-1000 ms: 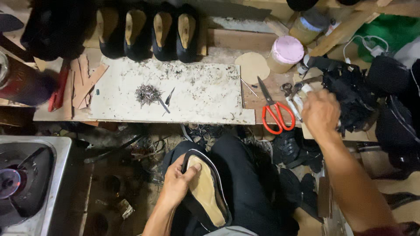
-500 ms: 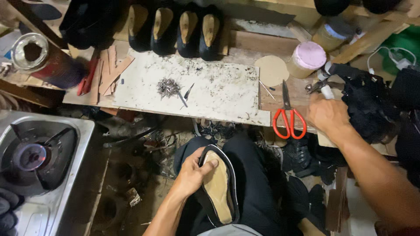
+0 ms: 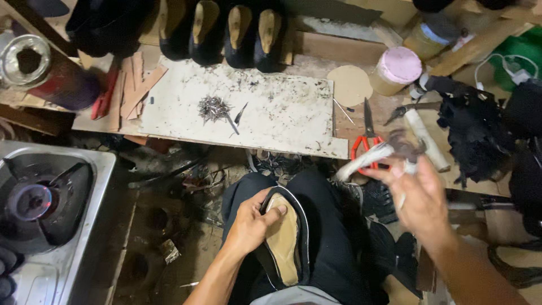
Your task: The person sits with a shoe upper and last on their lap, uses pincers to pull and grip the upper material, hammers the shoe, trims excess material with shears, and fits the upper over the wooden last, at one point reaching to the shelf to take a last. The finished shoe is placed on the shelf with other completed shoes.
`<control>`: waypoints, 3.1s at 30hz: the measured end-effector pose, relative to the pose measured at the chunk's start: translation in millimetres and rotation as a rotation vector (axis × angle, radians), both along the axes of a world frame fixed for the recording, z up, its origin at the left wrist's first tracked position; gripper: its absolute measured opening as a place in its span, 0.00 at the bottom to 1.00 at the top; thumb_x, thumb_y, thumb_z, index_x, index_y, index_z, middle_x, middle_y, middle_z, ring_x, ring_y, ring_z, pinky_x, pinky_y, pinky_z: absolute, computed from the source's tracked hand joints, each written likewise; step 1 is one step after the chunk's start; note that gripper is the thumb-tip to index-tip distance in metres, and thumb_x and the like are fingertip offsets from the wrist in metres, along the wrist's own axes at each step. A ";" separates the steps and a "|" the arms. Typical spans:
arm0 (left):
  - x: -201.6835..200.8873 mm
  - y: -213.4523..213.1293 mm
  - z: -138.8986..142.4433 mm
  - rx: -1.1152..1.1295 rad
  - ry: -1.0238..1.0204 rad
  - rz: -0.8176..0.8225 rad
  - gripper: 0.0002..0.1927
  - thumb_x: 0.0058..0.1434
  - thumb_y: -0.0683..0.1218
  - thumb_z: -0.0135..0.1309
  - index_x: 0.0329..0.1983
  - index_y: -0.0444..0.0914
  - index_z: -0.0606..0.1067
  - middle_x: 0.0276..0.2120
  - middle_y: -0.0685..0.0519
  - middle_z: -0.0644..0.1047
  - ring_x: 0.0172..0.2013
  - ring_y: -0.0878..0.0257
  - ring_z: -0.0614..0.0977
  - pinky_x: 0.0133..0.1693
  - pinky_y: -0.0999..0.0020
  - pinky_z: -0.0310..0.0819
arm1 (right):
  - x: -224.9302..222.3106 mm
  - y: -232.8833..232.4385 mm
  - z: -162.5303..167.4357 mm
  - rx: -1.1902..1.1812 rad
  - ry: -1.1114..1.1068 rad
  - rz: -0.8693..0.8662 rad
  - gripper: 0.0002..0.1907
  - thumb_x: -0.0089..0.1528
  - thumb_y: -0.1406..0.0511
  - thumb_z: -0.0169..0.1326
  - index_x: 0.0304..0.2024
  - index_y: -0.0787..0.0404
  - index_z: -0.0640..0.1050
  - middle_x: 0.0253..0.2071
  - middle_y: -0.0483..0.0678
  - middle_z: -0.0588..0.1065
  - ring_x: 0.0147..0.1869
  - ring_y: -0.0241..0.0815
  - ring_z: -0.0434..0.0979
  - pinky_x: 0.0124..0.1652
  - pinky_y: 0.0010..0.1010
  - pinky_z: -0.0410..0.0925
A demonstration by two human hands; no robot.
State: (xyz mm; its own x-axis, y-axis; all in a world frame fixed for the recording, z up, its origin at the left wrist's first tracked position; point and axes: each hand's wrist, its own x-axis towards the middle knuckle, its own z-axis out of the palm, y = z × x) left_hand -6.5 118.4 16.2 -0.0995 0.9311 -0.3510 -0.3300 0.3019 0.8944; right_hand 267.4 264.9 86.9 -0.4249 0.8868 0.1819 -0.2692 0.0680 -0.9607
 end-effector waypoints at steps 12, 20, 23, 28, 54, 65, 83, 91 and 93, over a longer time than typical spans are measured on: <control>15.8 -10.4 30.7 0.023 0.192 -0.001 0.20 0.58 0.42 0.57 0.55 0.34 0.78 0.37 0.54 0.84 0.37 0.70 0.81 0.42 0.74 0.76 | -37.6 -75.3 49.6 -0.374 0.004 0.611 0.45 0.65 0.70 0.60 0.80 0.58 0.52 0.41 0.54 0.71 0.31 0.41 0.75 0.29 0.34 0.69; 22.3 -18.5 38.1 0.030 0.357 -0.044 0.21 0.57 0.42 0.55 0.55 0.37 0.78 0.28 0.52 0.83 0.26 0.68 0.78 0.32 0.71 0.73 | -36.2 -73.5 14.4 -0.285 -0.911 0.726 0.17 0.65 0.61 0.50 0.48 0.66 0.79 0.36 0.53 0.82 0.38 0.38 0.82 0.36 0.28 0.73; 26.2 -20.6 40.0 0.065 0.356 -0.070 0.22 0.56 0.40 0.53 0.55 0.37 0.78 0.28 0.51 0.83 0.25 0.68 0.78 0.31 0.71 0.73 | -37.4 -66.3 16.3 -0.357 -0.942 0.764 0.16 0.62 0.62 0.50 0.48 0.63 0.80 0.41 0.49 0.82 0.45 0.38 0.82 0.42 0.31 0.77; 35.0 -22.1 44.0 0.219 0.413 -0.048 0.20 0.55 0.40 0.56 0.53 0.35 0.79 0.34 0.49 0.83 0.29 0.68 0.81 0.33 0.71 0.76 | -49.3 -50.6 32.4 -0.541 -1.053 0.795 0.17 0.59 0.64 0.50 0.49 0.62 0.79 0.46 0.47 0.81 0.47 0.38 0.83 0.44 0.34 0.78; 0.1 -15.8 30.7 0.171 0.431 -0.232 0.27 0.55 0.42 0.54 0.61 0.39 0.75 0.23 0.49 0.79 0.22 0.66 0.77 0.28 0.69 0.71 | -58.3 -113.1 -32.1 0.146 -1.027 0.227 0.16 0.66 0.57 0.49 0.41 0.63 0.76 0.19 0.55 0.75 0.22 0.51 0.78 0.26 0.41 0.68; -13.8 -16.3 13.0 0.468 0.441 -0.263 0.19 0.63 0.42 0.49 0.58 0.34 0.75 0.34 0.40 0.80 0.31 0.54 0.82 0.37 0.62 0.76 | -53.2 -124.6 -52.8 0.388 -0.977 0.124 0.13 0.64 0.62 0.52 0.38 0.68 0.74 0.23 0.60 0.77 0.28 0.61 0.80 0.26 0.46 0.69; -16.6 -17.7 -5.0 0.177 0.485 -0.056 0.20 0.60 0.42 0.47 0.55 0.36 0.77 0.27 0.45 0.80 0.26 0.65 0.75 0.31 0.67 0.73 | -43.7 -138.4 -3.7 -0.003 -0.919 0.445 0.11 0.64 0.64 0.49 0.44 0.62 0.78 0.28 0.47 0.78 0.34 0.35 0.81 0.38 0.32 0.74; -2.7 -25.1 20.8 0.429 0.659 -0.036 0.19 0.57 0.40 0.49 0.51 0.33 0.79 0.36 0.42 0.80 0.39 0.50 0.82 0.47 0.60 0.75 | -63.8 -88.6 21.6 0.154 -1.221 0.615 0.13 0.62 0.63 0.49 0.48 0.60 0.74 0.33 0.56 0.78 0.40 0.55 0.80 0.40 0.44 0.70; -2.7 -26.7 26.7 0.344 0.707 -0.089 0.18 0.57 0.40 0.50 0.50 0.34 0.80 0.26 0.44 0.77 0.34 0.48 0.81 0.49 0.57 0.74 | -66.1 -76.3 28.0 0.137 -1.288 0.705 0.12 0.61 0.64 0.49 0.46 0.61 0.73 0.33 0.57 0.77 0.40 0.57 0.80 0.41 0.45 0.69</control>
